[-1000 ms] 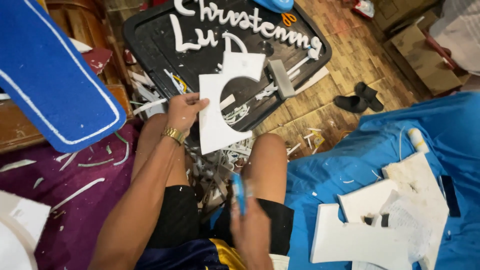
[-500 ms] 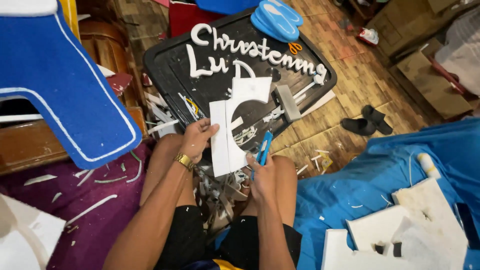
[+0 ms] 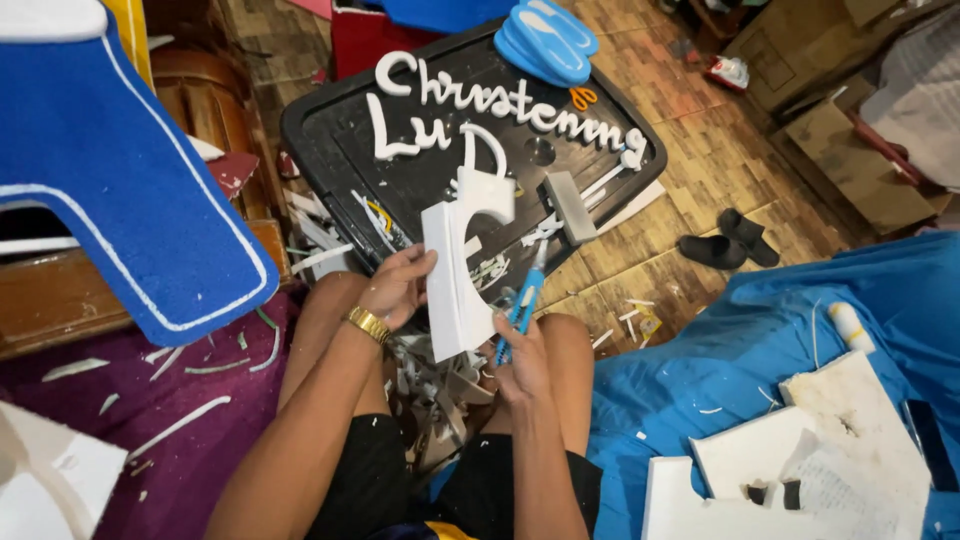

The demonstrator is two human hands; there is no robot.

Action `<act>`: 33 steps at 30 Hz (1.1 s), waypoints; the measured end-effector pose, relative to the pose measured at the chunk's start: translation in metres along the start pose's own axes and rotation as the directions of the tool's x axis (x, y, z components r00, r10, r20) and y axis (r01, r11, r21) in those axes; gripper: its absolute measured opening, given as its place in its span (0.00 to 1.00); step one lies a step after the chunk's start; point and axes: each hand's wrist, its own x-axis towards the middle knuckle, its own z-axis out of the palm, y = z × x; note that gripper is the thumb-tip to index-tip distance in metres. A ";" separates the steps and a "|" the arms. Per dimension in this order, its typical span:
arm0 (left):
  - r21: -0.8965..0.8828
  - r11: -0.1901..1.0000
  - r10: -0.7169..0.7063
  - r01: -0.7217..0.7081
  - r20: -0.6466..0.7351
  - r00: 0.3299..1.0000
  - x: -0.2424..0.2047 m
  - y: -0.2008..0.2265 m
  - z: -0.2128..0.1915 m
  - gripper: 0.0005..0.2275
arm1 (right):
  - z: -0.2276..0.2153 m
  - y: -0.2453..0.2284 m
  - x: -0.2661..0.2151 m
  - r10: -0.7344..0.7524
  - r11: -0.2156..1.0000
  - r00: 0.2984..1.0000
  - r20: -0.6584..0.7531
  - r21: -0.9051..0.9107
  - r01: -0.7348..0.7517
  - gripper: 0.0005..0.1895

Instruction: A person uses a utility knife to cut out and trim letters from white foam sheets on a workshop floor.

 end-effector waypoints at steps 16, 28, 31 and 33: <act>0.347 0.906 0.380 -0.243 -0.411 0.829 0.034 -0.001 -0.042 0.19 | -0.152 -0.069 0.102 -0.600 0.799 0.627 -0.498 -0.420 0.431 0.12; 0.915 0.393 0.484 0.088 -0.287 0.827 0.110 0.041 -0.043 0.15 | -0.073 -0.092 0.241 -0.479 0.742 0.854 -0.202 -0.613 0.271 0.08; 0.924 0.380 0.532 0.052 -0.264 0.804 0.091 0.049 -0.020 0.14 | -0.081 -0.086 0.274 -0.404 0.816 0.865 -0.299 -0.544 0.194 0.11; 0.971 0.231 0.657 -0.055 -0.114 0.745 0.047 0.069 0.019 0.15 | -0.103 -0.073 0.308 -0.426 0.830 0.840 -0.336 -0.515 0.215 0.15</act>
